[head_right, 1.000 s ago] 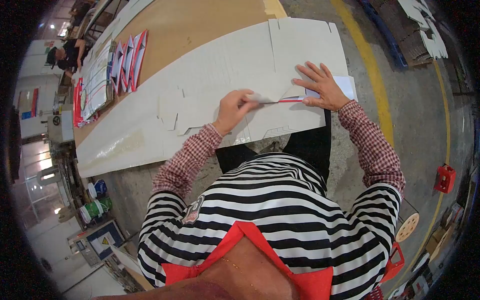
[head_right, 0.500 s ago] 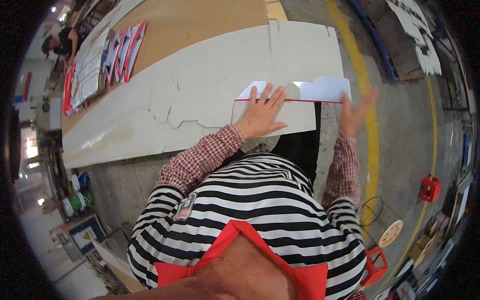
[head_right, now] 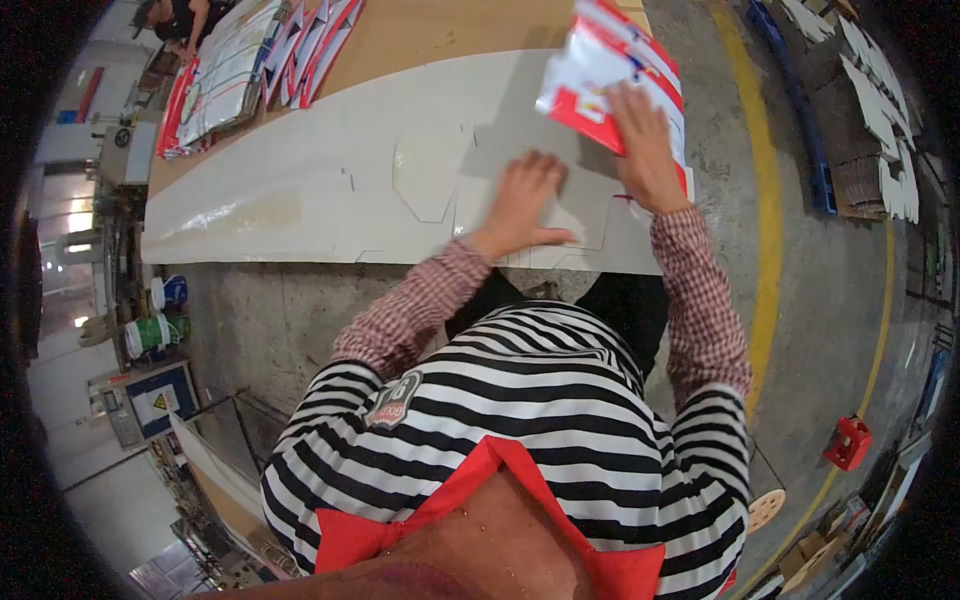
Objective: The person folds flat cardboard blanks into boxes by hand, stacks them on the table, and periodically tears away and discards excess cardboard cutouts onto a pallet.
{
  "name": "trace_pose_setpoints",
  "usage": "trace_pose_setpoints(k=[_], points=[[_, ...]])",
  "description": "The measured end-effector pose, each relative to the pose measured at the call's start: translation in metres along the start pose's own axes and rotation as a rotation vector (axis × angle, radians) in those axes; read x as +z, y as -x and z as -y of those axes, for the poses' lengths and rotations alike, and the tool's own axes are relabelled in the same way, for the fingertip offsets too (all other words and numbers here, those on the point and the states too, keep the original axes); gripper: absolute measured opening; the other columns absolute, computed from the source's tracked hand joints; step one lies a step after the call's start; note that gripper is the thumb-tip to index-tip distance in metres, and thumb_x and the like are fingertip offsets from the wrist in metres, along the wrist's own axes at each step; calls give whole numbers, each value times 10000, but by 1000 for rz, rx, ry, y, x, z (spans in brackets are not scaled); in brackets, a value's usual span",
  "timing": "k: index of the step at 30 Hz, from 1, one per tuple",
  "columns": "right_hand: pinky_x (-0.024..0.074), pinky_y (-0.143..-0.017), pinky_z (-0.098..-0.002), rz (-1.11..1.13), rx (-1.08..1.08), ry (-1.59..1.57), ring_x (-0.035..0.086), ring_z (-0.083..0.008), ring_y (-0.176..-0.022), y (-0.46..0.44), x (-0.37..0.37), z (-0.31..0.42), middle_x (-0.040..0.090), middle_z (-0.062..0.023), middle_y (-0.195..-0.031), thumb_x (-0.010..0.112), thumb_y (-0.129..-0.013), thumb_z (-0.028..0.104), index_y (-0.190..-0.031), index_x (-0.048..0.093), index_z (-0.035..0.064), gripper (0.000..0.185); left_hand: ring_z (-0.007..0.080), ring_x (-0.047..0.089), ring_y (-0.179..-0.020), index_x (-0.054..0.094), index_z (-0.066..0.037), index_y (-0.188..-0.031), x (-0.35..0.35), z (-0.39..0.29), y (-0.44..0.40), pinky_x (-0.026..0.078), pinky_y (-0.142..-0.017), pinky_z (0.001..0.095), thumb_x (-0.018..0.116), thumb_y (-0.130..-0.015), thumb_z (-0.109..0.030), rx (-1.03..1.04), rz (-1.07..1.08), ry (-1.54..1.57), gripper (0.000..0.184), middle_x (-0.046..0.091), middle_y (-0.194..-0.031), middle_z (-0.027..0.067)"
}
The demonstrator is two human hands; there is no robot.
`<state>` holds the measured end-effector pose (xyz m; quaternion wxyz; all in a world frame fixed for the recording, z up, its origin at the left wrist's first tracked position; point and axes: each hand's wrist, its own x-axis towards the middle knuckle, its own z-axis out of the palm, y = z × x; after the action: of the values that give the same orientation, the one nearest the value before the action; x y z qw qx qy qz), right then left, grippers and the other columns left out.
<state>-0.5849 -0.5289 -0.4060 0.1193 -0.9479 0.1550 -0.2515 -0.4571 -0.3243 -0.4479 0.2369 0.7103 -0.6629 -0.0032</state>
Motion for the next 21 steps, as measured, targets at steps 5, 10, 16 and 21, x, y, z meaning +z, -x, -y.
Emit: trace_pose_setpoints(k=[5, 10, 16, 21], points=[[183, -1176, -507, 410, 24, 72, 233, -341, -1450, 4, 30, 18, 261, -149, -1566, 560, -788, -34, -1506, 313, 154, 782, 374, 469, -1233, 464, -7, -1319, -47, 41, 31, 375, -1025, 489, 681, -758, -529, 72, 74, -235, 796, 506, -1298, 230], [176, -1178, -501, 223, -10, -162, 232, -336, -1451, 2, 7, 6, 251, -150, -1571, 554, -786, -35, -1509, 309, 158, 787, 328, 556, -1122, 479, -10, -1290, -45, 62, 19, 445, -963, 416, 556, -870, -174, 278, 194, -393, 458, 570, -1172, 205], [187, -1172, -513, 387, -25, 129, 242, -341, -1446, 10, 23, 16, 271, -148, -1559, 573, -777, -20, -1520, 279, 175, 823, 311, 582, -1003, 499, 18, -1234, -43, 54, 5, 460, -939, 405, 536, -850, -122, 468, 231, -592, 410, 576, -1080, 186], [199, -1161, -535, 291, 7, -90, 254, -363, -1434, 8, 15, 7, 269, -169, -1552, 608, -768, -27, -1519, 283, 192, 847, 295, 549, -1049, 484, 22, -1274, -48, 55, -3, 464, -927, 406, 618, -814, -226, 417, 396, -223, 540, 523, -1159, 168]])
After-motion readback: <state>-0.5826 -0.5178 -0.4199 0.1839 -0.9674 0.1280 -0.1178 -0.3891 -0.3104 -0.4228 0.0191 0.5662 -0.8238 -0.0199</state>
